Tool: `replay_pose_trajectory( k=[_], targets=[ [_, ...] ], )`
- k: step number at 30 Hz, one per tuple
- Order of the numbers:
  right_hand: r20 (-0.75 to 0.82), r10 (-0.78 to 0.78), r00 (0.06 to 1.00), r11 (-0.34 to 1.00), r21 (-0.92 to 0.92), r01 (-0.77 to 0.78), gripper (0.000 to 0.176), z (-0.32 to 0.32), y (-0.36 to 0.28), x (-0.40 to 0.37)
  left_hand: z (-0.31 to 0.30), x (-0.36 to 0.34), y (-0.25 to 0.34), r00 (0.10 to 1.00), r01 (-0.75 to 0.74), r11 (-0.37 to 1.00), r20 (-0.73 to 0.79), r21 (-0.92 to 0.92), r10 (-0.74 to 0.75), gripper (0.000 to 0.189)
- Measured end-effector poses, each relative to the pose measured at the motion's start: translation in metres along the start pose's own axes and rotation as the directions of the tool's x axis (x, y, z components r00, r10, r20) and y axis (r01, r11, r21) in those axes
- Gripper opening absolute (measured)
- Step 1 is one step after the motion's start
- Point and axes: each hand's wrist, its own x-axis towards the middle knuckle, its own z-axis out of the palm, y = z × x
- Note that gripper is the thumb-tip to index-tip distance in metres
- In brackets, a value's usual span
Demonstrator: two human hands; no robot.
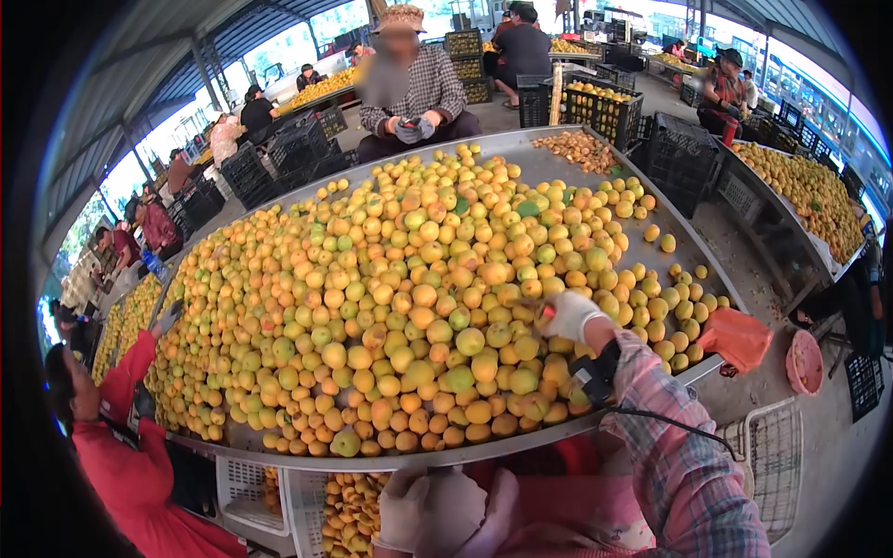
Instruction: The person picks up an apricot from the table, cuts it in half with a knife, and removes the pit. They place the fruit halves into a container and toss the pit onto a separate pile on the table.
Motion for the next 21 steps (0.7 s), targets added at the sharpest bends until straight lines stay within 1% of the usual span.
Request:
replay_pose_trajectory(
  k=[1,2,3,4,5,6,7,9,11,12,13,15,16,17,18,19,20,21],
  targets=[
    [-0.073,-0.008,0.997,1.0,0.015,0.01,0.049,-0.006,-0.002,-0.005,0.0,-0.001,0.002,0.997,-0.062,0.998,0.034,0.002,0.062,0.017],
    [-0.107,-0.048,0.993,0.983,0.173,0.066,0.048,-0.008,-0.002,-0.012,0.003,-0.005,0.012,0.999,-0.046,0.999,0.027,0.002,0.046,0.017],
    [-0.147,-0.078,0.986,0.938,0.325,0.123,0.046,-0.01,-0.003,-0.022,0.008,-0.008,0.027,0.989,-0.086,0.996,0.12,-0.031,0.089,0.02],
    [-0.135,-0.078,0.988,0.938,0.325,0.118,0.046,-0.015,-0.018,-0.045,0.014,-0.009,0.041,0.967,-0.125,0.99,0.213,-0.068,0.137,0.023],
    [-0.091,-0.058,0.994,0.85,0.518,0.097,0.044,-0.023,-0.041,-0.076,0.024,-0.009,0.05,0.965,-0.02,0.979,0.253,-0.205,0.073,0.026],
    [-0.047,-0.047,0.998,0.725,0.685,0.067,0.042,-0.022,-0.055,-0.098,0.034,-0.011,0.061,0.952,0.047,0.957,0.303,-0.286,0.044,0.032],
    [-0.102,-0.126,0.987,0.755,0.636,0.162,0.04,-0.01,-0.056,-0.113,0.044,-0.014,0.071,0.935,0.116,0.925,0.353,-0.362,0.021,0.04],
    [0.088,-0.151,0.985,0.568,0.823,0.013,0.043,0.004,-0.075,-0.155,0.063,-0.014,0.074,0.874,0.179,0.846,0.476,-0.503,0.099,0.054],
    [0.045,-0.24,0.97,0.461,0.885,0.073,0.046,0.031,-0.082,-0.184,0.075,-0.014,0.07,0.79,0.203,0.835,0.59,-0.512,0.17,0.058],
    [0.064,-0.262,0.963,0.399,0.916,0.047,0.047,0.039,-0.085,-0.197,0.08,-0.019,0.073,0.785,0.224,0.844,0.603,-0.487,0.139,0.057],
    [0.067,-0.273,0.96,0.563,0.82,0.103,0.047,0.049,-0.081,-0.202,0.08,-0.023,0.072,0.785,0.234,0.845,0.606,-0.48,0.127,0.057],
    [0.149,-0.188,0.971,0.592,0.806,-0.009,0.043,0.031,-0.097,-0.229,0.082,-0.031,0.066,0.765,0.212,0.863,0.627,-0.458,0.145,0.056],
    [0.155,-0.182,0.971,0.589,0.808,-0.018,0.043,0.03,-0.096,-0.24,0.083,-0.038,0.068,0.804,0.22,0.857,0.584,-0.465,0.111,0.054],
    [0.222,-0.136,0.965,0.474,0.87,-0.134,0.039,0.029,-0.093,-0.249,0.081,-0.041,0.064,0.804,0.228,0.858,0.586,-0.46,0.101,0.054],
    [0.29,-0.103,0.952,0.347,0.907,-0.239,0.036,0.03,-0.091,-0.256,0.077,-0.041,0.06,0.771,0.352,0.74,0.626,-0.572,0.116,0.052],
    [0.29,-0.105,0.951,0.346,0.907,-0.238,0.036,0.032,-0.09,-0.262,0.074,-0.042,0.058,0.739,0.467,0.594,0.658,-0.655,0.144,0.049],
    [0.266,-0.073,0.961,0.257,0.936,-0.239,0.033,0.036,-0.089,-0.268,0.071,-0.05,0.066,0.744,0.505,0.552,0.659,-0.664,0.11,0.045],
    [0.244,-0.038,0.969,0.165,0.958,-0.235,0.031,0.039,-0.089,-0.274,0.069,-0.053,0.065,0.747,0.502,0.553,0.656,-0.665,0.111,0.045]
  ],
)
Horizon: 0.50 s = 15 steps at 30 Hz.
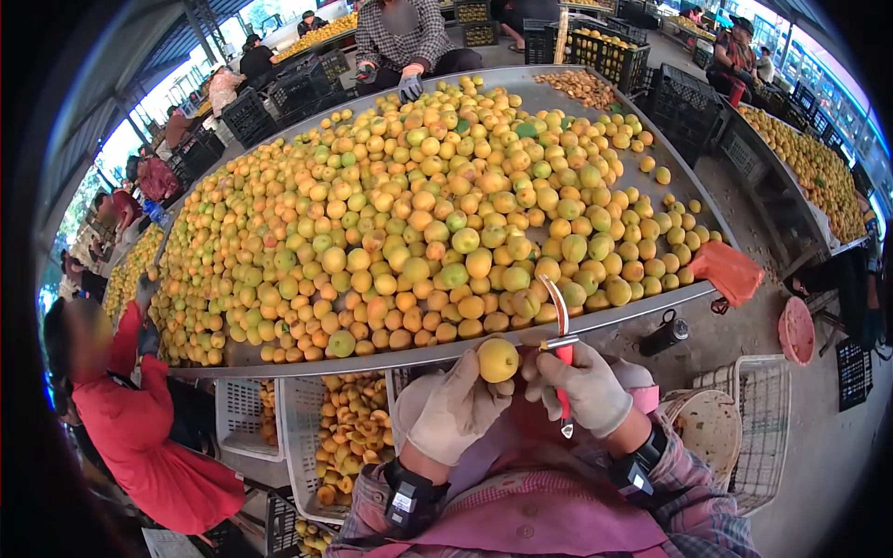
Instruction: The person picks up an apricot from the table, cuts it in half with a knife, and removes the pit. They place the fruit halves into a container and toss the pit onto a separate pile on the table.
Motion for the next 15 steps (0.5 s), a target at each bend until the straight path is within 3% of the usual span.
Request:
replay_pose_trajectory(
  k=[3,5,9,12,15],
  targets=[
    [0.022,-0.039,0.999,0.999,-0.018,0.039,0.039,0.007,0.009,-0.009,0.0,-0.007,-0.003,1.0,-0.02,0.99,0.008,0.141,0.019,0.047],
    [0.043,-0.149,0.988,0.986,-0.072,0.152,0.048,0.015,0.011,-0.015,0.004,-0.01,-0.004,0.998,-0.001,0.999,0.057,0.038,-0.002,0.049],
    [0.064,-0.263,0.963,0.958,-0.097,0.269,0.056,0.018,0.016,-0.022,0.001,-0.011,-0.009,0.997,0.024,1.0,0.068,0.006,-0.025,0.051],
    [0.049,-0.284,0.958,0.956,-0.059,0.286,0.048,0.026,0.015,-0.027,0.0,-0.009,-0.015,0.994,-0.003,0.999,0.11,0.04,-0.001,0.052],
    [0.05,-0.302,0.952,0.942,-0.14,0.306,0.047,0.021,0.021,-0.026,0.0,-0.01,-0.019,0.994,0.008,1.0,0.113,0.003,-0.008,0.05]
  ],
)
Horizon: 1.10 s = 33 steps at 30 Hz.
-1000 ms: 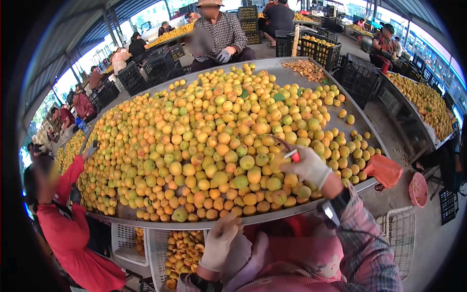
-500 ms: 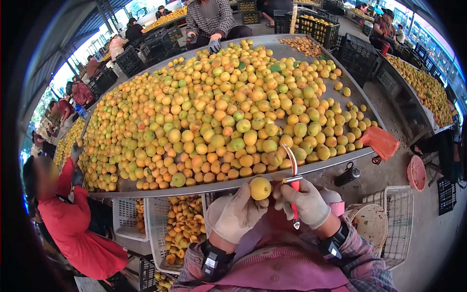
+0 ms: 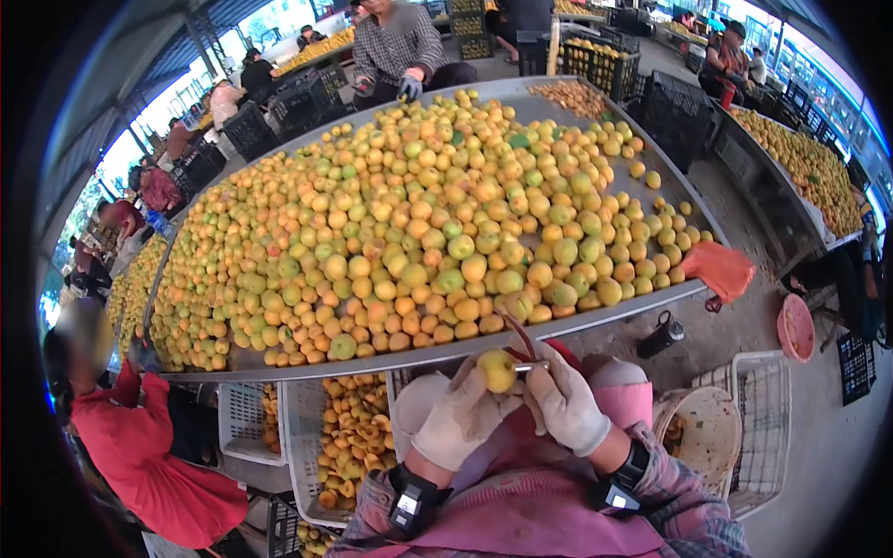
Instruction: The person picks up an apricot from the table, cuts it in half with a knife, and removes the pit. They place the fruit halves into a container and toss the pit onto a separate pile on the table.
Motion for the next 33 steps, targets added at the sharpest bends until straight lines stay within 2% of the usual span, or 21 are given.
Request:
replay_pose_trajectory(
  k=[1,2,3,6,8,11,14,17,23,24,27,28,29,31,33],
  targets=[
    [-0.002,-0.022,1.0,0.998,-0.065,0.022,0.047,0.0,0.003,0.003,0.001,-0.001,-0.001,1.0,-0.003,0.999,-0.013,0.044,0.003,0.049],
    [-0.047,-0.023,0.999,0.996,0.089,0.027,0.047,0.008,-0.001,0.001,0.001,-0.003,0.0,1.0,-0.006,0.996,-0.027,0.092,0.008,0.048],
    [-0.029,0.027,0.999,0.998,0.061,-0.025,0.046,0.003,-0.003,-0.001,-0.001,-0.003,0.001,1.0,0.001,0.995,0.009,0.1,-0.002,0.048],
    [-0.052,0.053,0.997,0.995,0.081,-0.049,0.046,0.003,-0.004,-0.001,-0.006,-0.005,0.0,1.0,-0.01,0.987,0.004,0.16,0.009,0.047],
    [-0.003,0.032,0.999,0.998,0.059,-0.032,0.049,0.001,-0.002,-0.001,-0.009,-0.003,-0.002,0.994,0.08,0.93,-0.103,0.358,-0.046,0.038],
    [0.038,0.064,0.997,0.995,0.07,-0.067,0.051,0.002,0.002,-0.004,-0.007,0.0,-0.009,0.985,0.067,0.905,-0.174,0.419,0.007,0.029],
    [0.042,0.07,0.997,0.997,0.038,-0.071,0.052,-0.001,0.006,-0.005,0.005,0.0,-0.01,0.975,0.049,0.869,-0.214,0.492,0.066,0.027],
    [0.067,0.081,0.995,0.996,0.018,-0.082,0.054,-0.004,0.003,-0.007,0.012,-0.004,-0.002,0.972,0.138,0.83,-0.234,0.541,-0.01,0.025],
    [0.099,0.106,0.989,0.988,0.103,-0.116,0.054,-0.009,0.005,-0.012,0.041,-0.008,0.01,0.976,0.201,0.839,-0.178,0.506,-0.126,0.025],
    [0.099,0.122,0.988,0.982,0.13,-0.134,0.052,-0.011,0.004,-0.013,0.041,-0.004,0.001,0.97,0.17,0.842,-0.238,0.511,-0.051,0.026],
    [0.069,0.144,0.987,0.979,0.137,-0.152,0.053,-0.013,-0.001,-0.017,0.031,0.0,-0.003,0.946,0.22,0.87,-0.314,0.441,-0.08,0.025],
    [0.04,0.154,0.987,0.977,0.143,-0.158,0.053,-0.014,-0.002,-0.019,0.017,0.006,-0.005,0.938,0.282,0.85,-0.313,0.445,-0.147,0.024],
    [0.018,0.136,0.99,0.977,0.163,-0.137,0.051,-0.018,0.002,-0.02,0.029,0.006,-0.007,0.937,0.257,0.834,-0.339,0.488,-0.09,0.026],
    [-0.065,0.151,0.986,0.976,0.169,-0.139,0.049,-0.023,0.007,-0.022,-0.011,0.018,-0.021,0.917,0.299,0.874,-0.369,0.382,-0.153,0.032],
    [-0.125,0.171,0.977,0.976,0.157,-0.151,0.046,-0.029,0.01,-0.024,-0.022,0.016,-0.026,0.916,0.297,0.909,-0.355,0.292,-0.186,0.04]
  ],
)
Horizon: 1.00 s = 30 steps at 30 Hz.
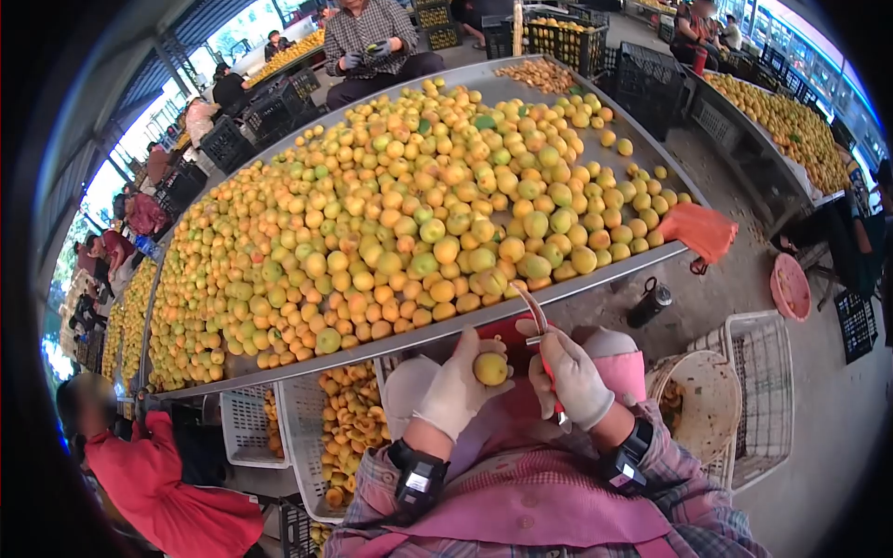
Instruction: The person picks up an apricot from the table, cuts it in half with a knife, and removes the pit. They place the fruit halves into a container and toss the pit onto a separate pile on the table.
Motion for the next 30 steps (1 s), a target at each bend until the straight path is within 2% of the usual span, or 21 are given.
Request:
replay_pose_trajectory(
  k=[2,3,4,6,8,9,13,16,18,22,24,25,27,28,30],
  targets=[
    [-0.005,-0.007,1.0,1.0,-0.027,0.007,0.045,-0.005,0.003,-0.001,-0.002,0.002,-0.001,0.967,-0.143,0.987,0.201,-0.071,0.155,0.041],
    [-0.005,-0.005,1.0,1.0,-0.029,0.005,0.045,-0.005,0.004,-0.001,-0.007,0.003,0.0,0.959,-0.139,0.99,0.25,-0.006,0.136,0.038],
    [-0.008,-0.012,1.0,0.999,-0.042,0.012,0.044,-0.003,0.005,-0.001,-0.005,0.003,-0.001,0.958,-0.14,0.99,0.252,-0.01,0.138,0.038],
    [-0.011,-0.022,1.0,0.998,-0.064,0.021,0.044,-0.001,0.008,0.0,0.003,-0.001,-0.002,0.966,-0.036,0.964,0.238,-0.265,0.101,0.034],
    [0.005,-0.051,0.999,0.994,-0.095,0.051,0.043,0.001,0.011,0.004,0.01,-0.003,-0.002,0.957,-0.025,0.959,0.271,-0.282,0.105,0.035],
    [-0.023,-0.007,1.0,0.995,-0.097,0.005,0.041,0.005,0.006,0.002,0.012,-0.003,-0.002,0.948,-0.012,0.956,0.3,-0.294,0.105,0.036],
    [-0.01,-0.077,0.997,0.992,-0.1,0.076,0.039,0.005,0.012,0.006,0.012,-0.005,-0.005,0.941,-0.061,0.96,0.304,-0.273,0.147,0.037],
    [-0.014,-0.117,0.993,0.979,-0.171,0.113,0.038,0.0,0.021,0.01,0.016,-0.008,-0.005,0.939,-0.104,0.968,0.298,-0.23,0.171,0.04],
    [0.002,-0.224,0.975,0.933,-0.287,0.215,0.037,-0.001,0.028,0.014,0.018,-0.009,-0.007,0.94,-0.189,0.974,0.264,-0.125,0.216,0.042],
    [0.051,-0.265,0.963,0.893,-0.363,0.265,0.039,-0.001,0.036,0.015,0.018,-0.015,-0.007,0.943,-0.195,0.973,0.248,-0.122,0.22,0.042],
    [0.052,-0.468,0.882,0.731,-0.538,0.419,0.041,0.0,0.048,0.018,0.016,-0.019,-0.009,0.959,-0.175,0.981,0.213,-0.086,0.19,0.042],
    [0.054,-0.458,0.887,0.735,-0.539,0.412,0.041,0.001,0.05,0.018,0.015,-0.018,-0.011,0.961,-0.171,0.981,0.205,-0.093,0.187,0.042],
    [0.032,-0.441,0.897,0.706,-0.604,0.369,0.043,0.004,0.047,0.019,0.014,-0.015,-0.016,0.942,-0.309,0.947,0.167,0.086,0.292,0.035],
    [0.038,-0.432,0.901,0.709,-0.602,0.366,0.043,0.004,0.048,0.02,0.013,-0.016,-0.015,0.943,-0.308,0.948,0.156,0.082,0.293,0.035],
    [0.065,-0.427,0.902,0.646,-0.676,0.354,0.043,0.005,0.048,0.022,0.009,-0.017,-0.014,0.928,-0.372,0.806,0.161,0.46,0.336,0.034]
  ],
)
